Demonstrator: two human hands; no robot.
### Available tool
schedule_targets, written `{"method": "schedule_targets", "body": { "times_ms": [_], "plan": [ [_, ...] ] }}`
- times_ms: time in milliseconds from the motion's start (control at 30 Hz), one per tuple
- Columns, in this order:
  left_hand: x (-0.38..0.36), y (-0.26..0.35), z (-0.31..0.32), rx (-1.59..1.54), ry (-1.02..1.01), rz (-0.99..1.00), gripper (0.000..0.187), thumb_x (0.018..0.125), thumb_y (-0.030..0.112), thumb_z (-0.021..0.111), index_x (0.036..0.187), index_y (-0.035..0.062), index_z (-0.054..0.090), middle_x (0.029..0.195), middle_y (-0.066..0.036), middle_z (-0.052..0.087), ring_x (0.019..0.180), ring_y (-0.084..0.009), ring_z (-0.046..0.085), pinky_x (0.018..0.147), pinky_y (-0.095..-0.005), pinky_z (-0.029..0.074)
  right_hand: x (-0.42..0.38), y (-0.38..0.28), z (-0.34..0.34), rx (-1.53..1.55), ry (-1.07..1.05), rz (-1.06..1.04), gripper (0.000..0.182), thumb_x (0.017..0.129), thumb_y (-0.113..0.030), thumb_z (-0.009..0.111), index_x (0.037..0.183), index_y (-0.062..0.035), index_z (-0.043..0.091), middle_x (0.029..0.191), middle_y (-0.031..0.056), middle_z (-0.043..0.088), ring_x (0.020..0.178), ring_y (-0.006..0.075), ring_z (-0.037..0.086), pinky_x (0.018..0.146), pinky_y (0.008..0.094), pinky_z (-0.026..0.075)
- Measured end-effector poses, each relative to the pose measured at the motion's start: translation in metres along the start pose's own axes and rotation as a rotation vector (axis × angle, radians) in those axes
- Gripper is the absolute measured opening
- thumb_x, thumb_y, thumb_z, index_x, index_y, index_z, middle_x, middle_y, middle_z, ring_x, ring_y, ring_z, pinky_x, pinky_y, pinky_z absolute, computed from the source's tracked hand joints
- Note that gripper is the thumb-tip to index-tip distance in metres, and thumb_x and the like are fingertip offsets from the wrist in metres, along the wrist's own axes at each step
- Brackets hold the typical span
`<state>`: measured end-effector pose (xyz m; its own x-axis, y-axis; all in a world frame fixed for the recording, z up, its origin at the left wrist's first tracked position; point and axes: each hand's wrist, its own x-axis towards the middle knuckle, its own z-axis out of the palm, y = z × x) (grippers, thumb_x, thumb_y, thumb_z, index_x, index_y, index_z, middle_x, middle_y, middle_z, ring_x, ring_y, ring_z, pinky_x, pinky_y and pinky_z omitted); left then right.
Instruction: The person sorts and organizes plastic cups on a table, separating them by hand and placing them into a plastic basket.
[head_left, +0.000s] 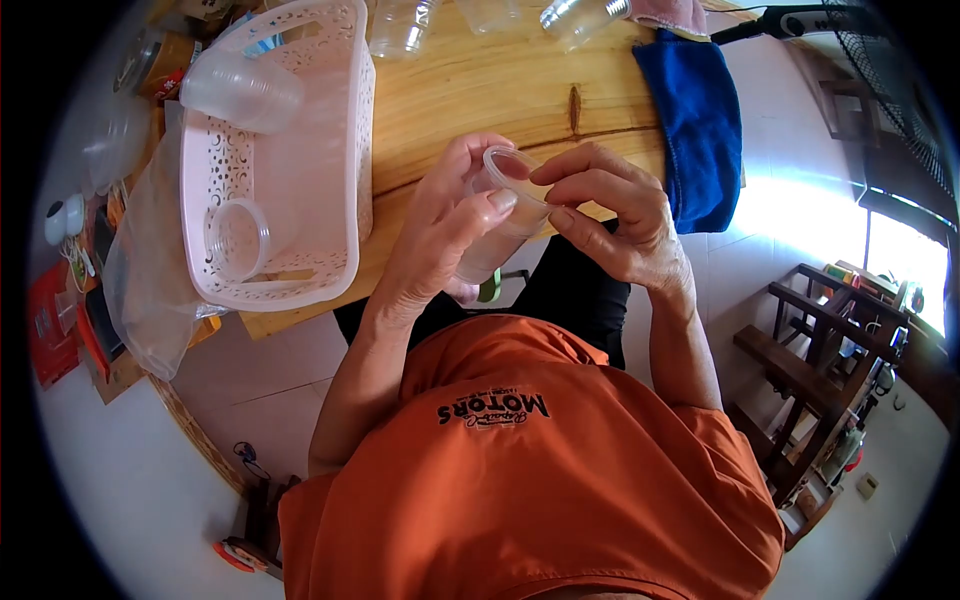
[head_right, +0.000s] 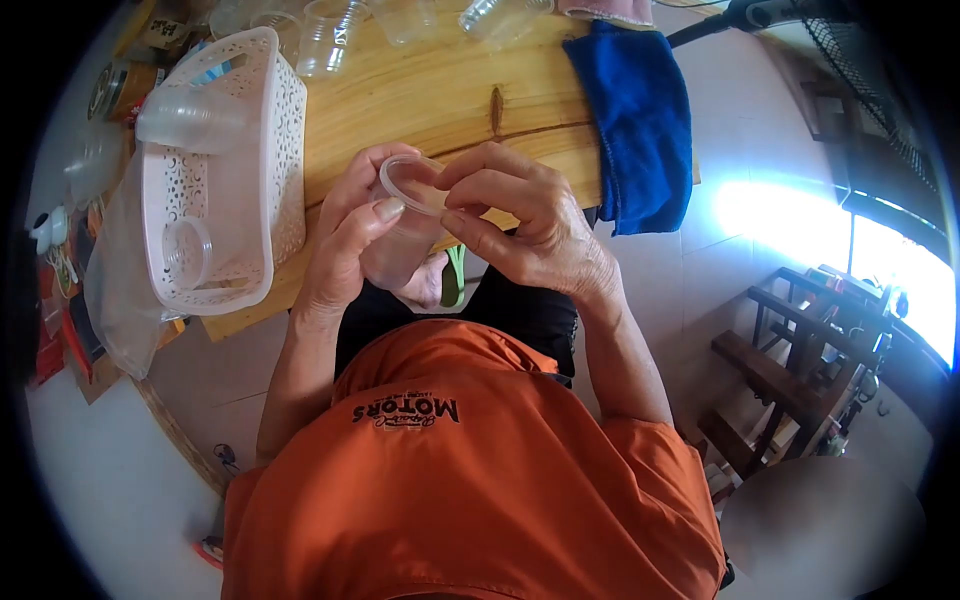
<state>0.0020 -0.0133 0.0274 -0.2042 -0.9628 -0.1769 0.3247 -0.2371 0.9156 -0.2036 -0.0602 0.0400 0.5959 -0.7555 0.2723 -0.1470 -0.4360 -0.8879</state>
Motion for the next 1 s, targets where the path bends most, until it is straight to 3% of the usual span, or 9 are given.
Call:
{"method": "schedule_targets", "body": {
  "times_ms": [333, 400, 933, 1000],
  "plan": [
    [0.006, -0.002, 0.002, -0.014, 0.059, -0.108, 0.050, 0.084, 0.028, 0.050, 0.124, -0.0009, 0.048, 0.117, -0.012, 0.060, 0.107, -0.0185, 0.058, 0.096, -0.0320, 0.045, -0.004, 0.008, 0.003, 0.033, 0.044, -0.036, 0.008, 0.082, -0.004, 0.072, 0.089, -0.0011, 0.068, 0.097, 0.0123, 0.066, 0.083, 0.0253, 0.068, 0.069, 0.0332, 0.055],
    [0.005, -0.004, 0.001, -0.033, 0.051, -0.107, 0.051, 0.083, 0.028, 0.050, 0.125, -0.0010, 0.048, 0.117, -0.012, 0.060, 0.107, -0.0189, 0.058, 0.096, -0.0324, 0.045, -0.005, 0.007, 0.000, 0.038, -0.014, 0.010, 0.009, 0.086, -0.006, 0.069, 0.094, -0.0031, 0.071, 0.102, 0.0132, 0.067, 0.090, 0.0243, 0.068, 0.075, 0.0331, 0.056],
    [0.006, -0.007, 0.000, -0.067, 0.058, -0.113, 0.048, 0.085, 0.027, 0.049, 0.124, -0.0011, 0.050, 0.116, -0.013, 0.061, 0.109, -0.0194, 0.059, 0.097, -0.0331, 0.046, -0.005, 0.010, 0.001, 0.103, -0.015, 0.091, 0.017, 0.090, -0.019, 0.067, 0.093, -0.0032, 0.071, 0.097, 0.0128, 0.067, 0.087, 0.0237, 0.067, 0.076, 0.0333, 0.055],
    [0.006, -0.008, 0.001, -0.053, 0.050, -0.101, 0.047, 0.085, 0.026, 0.049, 0.124, -0.0011, 0.050, 0.115, -0.012, 0.061, 0.108, -0.0187, 0.058, 0.096, -0.0320, 0.046, 0.000, 0.009, 0.000, -0.092, -0.021, 0.002, 0.019, 0.091, -0.021, 0.067, 0.093, -0.0027, 0.071, 0.094, 0.0117, 0.066, 0.084, 0.0240, 0.065, 0.076, 0.0332, 0.054]
  ]
}}
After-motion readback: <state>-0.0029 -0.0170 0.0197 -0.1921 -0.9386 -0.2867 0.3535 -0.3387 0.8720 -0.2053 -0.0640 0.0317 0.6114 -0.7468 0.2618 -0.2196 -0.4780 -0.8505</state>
